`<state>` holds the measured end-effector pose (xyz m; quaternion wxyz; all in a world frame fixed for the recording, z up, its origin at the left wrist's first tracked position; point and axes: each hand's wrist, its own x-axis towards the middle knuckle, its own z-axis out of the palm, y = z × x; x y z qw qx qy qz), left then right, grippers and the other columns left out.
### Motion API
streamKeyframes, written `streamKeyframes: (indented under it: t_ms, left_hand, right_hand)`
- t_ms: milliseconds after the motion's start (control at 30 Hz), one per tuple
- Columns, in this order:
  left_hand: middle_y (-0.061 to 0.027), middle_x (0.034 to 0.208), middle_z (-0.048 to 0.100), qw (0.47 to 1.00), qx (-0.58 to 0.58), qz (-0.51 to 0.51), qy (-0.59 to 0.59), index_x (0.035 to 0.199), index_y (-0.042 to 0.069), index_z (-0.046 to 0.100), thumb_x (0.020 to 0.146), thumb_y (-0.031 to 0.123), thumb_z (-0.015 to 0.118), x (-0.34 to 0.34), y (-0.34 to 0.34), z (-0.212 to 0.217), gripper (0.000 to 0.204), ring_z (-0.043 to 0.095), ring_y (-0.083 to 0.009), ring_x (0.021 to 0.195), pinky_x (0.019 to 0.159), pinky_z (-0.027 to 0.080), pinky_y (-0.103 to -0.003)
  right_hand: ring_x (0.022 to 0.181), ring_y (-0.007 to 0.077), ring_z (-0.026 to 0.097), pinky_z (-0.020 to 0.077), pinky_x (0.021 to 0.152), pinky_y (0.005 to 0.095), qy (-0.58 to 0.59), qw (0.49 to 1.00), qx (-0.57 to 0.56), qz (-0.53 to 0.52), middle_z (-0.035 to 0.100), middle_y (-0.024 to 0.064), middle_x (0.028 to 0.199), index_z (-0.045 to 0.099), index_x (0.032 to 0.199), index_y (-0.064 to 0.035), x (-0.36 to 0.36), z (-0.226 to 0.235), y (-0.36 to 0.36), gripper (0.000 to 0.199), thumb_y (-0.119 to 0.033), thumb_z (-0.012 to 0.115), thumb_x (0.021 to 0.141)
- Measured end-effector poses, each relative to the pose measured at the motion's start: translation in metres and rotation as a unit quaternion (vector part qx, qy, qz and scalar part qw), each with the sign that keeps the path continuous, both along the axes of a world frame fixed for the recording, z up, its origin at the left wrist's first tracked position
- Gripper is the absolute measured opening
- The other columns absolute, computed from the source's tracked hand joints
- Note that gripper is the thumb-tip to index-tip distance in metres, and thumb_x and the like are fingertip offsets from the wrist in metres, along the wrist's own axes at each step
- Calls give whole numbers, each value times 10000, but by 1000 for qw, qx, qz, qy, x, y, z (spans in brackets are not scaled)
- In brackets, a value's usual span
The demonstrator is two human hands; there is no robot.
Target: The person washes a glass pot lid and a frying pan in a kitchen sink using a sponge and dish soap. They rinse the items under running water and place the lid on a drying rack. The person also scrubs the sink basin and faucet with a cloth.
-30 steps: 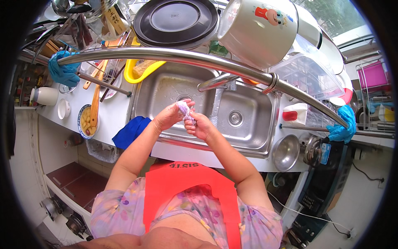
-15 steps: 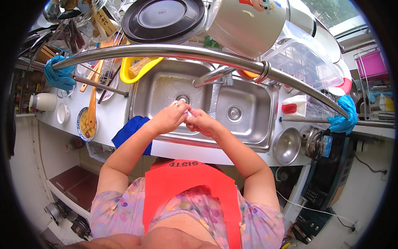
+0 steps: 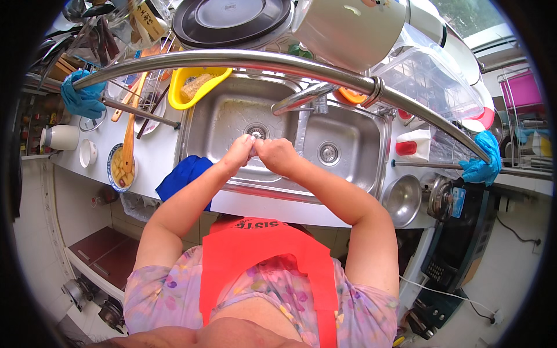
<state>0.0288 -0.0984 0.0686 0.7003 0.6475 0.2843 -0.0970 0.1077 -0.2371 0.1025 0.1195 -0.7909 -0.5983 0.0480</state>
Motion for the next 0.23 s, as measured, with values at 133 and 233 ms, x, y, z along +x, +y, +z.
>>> streamKeyframes:
  t_ms: [133, 233]
  left_hand:
    - [1, 634, 428, 986, -125, 0, 109, 792, 117, 480, 945, 294, 361, 2, 8, 9, 262, 321, -93, 486, 393, 236, -254]
    - [-6, 630, 439, 977, -152, 6, 147, 795, 116, 492, 930, 310, 385, -2, 9, -2, 260, 324, -103, 485, 393, 240, -265]
  right_hand:
    - [589, 216, 633, 487, 482, 343, -27, 999, -11, 26, 609, 56, 663, 501, 808, -90, 0, -10, 5, 40, -112, 524, 784]
    - [590, 207, 635, 490, 486, 331, -40, 999, -10, 27, 614, 43, 671, 504, 802, -94, -5, -9, 7, 49, -121, 536, 777]
